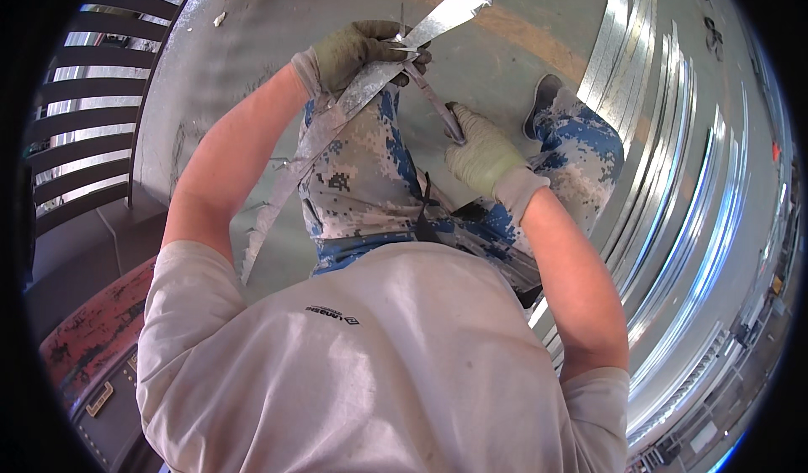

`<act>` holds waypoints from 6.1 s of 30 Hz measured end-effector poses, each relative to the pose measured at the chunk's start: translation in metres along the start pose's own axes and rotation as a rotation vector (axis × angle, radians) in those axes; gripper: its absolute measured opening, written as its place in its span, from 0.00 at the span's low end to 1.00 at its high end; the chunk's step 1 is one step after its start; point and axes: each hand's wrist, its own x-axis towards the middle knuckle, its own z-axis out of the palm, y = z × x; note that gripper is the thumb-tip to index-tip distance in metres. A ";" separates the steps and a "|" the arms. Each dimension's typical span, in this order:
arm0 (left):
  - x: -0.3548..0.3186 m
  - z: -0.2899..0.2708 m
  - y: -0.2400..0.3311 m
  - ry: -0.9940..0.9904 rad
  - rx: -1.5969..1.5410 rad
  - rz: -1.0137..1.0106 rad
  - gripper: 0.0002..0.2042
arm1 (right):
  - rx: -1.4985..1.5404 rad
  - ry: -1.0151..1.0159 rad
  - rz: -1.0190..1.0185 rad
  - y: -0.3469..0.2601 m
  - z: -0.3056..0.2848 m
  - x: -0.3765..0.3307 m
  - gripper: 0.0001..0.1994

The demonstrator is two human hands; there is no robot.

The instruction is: The person sits on the floor and uses tin snips to cut a long, narrow strip of metal into smaller pieces. The person repeatedly positions the snips and cuts along the strip, producing multiple cut segments.

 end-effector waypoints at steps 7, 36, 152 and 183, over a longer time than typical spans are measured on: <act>0.003 -0.004 -0.005 -0.002 0.017 0.017 0.21 | 0.156 -0.175 0.175 -0.027 -0.012 -0.007 0.44; 0.022 -0.005 -0.012 0.104 0.034 0.003 0.14 | -0.967 0.076 0.191 -0.079 0.005 -0.004 0.42; 0.043 0.004 -0.022 0.048 -0.023 -0.435 0.16 | 1.553 0.100 0.196 0.094 -0.053 0.144 0.21; 0.048 0.005 -0.035 0.092 -0.012 -0.515 0.20 | 0.377 -0.177 0.031 0.098 -0.013 0.060 0.19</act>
